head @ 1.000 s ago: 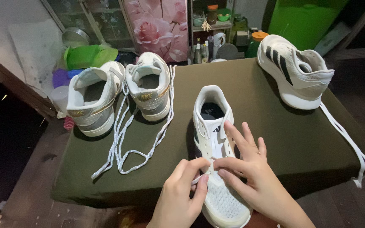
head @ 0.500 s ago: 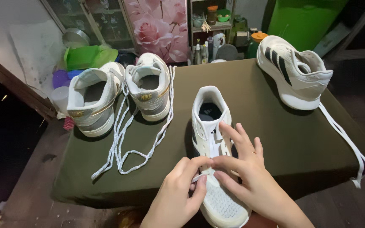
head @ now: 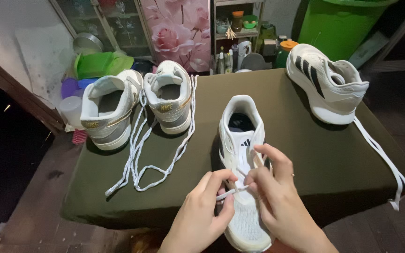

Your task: The person laces a white Adidas sneaker on a table, threading the laces through eyelets and tying a knot. Other shoes are present on the table, but only one shoe is actively laced in the clip.

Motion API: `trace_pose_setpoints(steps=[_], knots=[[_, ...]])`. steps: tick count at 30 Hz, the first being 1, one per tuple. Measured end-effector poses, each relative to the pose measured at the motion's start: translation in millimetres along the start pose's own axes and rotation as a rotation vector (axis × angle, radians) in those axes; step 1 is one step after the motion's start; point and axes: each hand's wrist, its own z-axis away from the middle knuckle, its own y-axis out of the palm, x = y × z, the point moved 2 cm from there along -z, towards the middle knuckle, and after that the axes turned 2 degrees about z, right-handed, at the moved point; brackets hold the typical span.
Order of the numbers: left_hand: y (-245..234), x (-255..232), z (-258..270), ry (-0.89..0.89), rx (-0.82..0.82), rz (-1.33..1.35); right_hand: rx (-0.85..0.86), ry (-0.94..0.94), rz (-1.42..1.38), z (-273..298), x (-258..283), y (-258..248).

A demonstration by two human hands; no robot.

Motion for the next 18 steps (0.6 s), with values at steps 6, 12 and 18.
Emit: trace_pose_setpoints(steps=[6, 12, 18], knots=[[-1, -10, -7, 0.073, -0.099, -0.132, -0.237, 0.234, -0.212, 1, -15, -7], [11, -14, -14, 0.356, -0.136, -0.11, -0.091, 0.187, -0.608, 9, -26, -9], [19, 0, -20, 0.226, -0.169, 0.104, -0.103, 0.521, -1.318, 10, -51, -9]])
